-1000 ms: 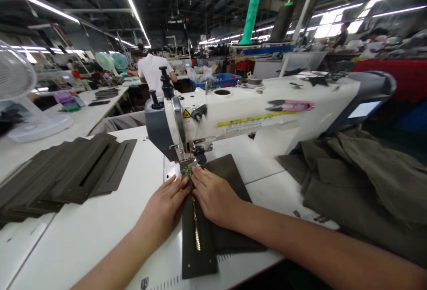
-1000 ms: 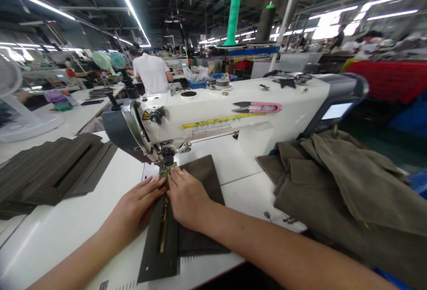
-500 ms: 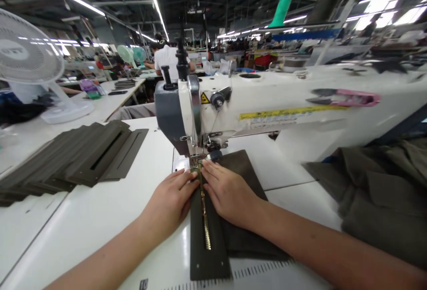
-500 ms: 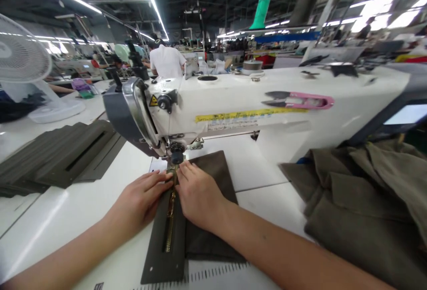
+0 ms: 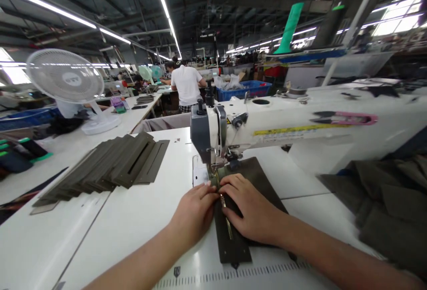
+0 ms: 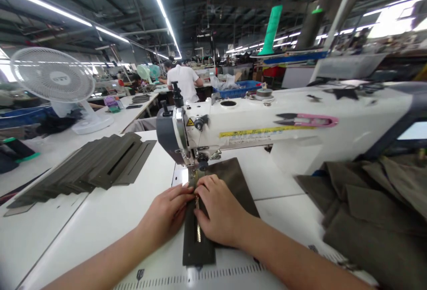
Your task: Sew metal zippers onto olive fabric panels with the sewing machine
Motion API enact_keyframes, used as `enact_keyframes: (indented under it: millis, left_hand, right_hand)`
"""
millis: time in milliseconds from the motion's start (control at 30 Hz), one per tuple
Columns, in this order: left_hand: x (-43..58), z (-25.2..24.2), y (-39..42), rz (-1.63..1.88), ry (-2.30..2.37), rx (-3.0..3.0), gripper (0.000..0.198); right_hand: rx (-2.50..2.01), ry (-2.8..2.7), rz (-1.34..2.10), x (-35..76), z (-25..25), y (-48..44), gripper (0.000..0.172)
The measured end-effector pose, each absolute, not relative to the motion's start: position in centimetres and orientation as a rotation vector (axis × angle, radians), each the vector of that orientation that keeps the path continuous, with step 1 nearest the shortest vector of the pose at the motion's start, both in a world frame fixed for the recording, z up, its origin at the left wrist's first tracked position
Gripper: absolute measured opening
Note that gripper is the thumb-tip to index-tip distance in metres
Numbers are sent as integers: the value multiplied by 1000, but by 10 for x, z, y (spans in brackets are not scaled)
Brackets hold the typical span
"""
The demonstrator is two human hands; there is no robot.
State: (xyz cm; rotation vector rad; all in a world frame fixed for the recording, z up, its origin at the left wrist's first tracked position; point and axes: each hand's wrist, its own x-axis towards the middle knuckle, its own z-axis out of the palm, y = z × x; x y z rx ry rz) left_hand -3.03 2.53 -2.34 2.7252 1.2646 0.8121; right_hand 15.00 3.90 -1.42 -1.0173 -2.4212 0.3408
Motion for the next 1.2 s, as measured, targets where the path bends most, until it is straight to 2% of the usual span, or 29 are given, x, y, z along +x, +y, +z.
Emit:
enact_keyframes:
  millis: [67,167,367,600,767,1200]
  left_hand:
    - [-30,-24,22,812,1294,2692,30]
    - [-30,-23,20,836,1306,2634,34]
    - [-29,-19,18,856,1318,2579,37]
    - [-27,-25,13,796,1288,2831,31]
    - [-26,-30,13,836,1266,2838,25]
    - [-28,-27,37,874,1190,2877,22]
  right_hand:
    - [-1084,-2444,372,146,-7,41,18]
    - [-1107,-2530,383,142,2,45,21]
    - [-942,-2665,204,142,6,48,22]
    - [-917,-2509,-71,149,-27,43,33]
    - [-943,-2407,-4,152,-48,37,37]
    - [-961,-2374,1,146,-42,54,36]
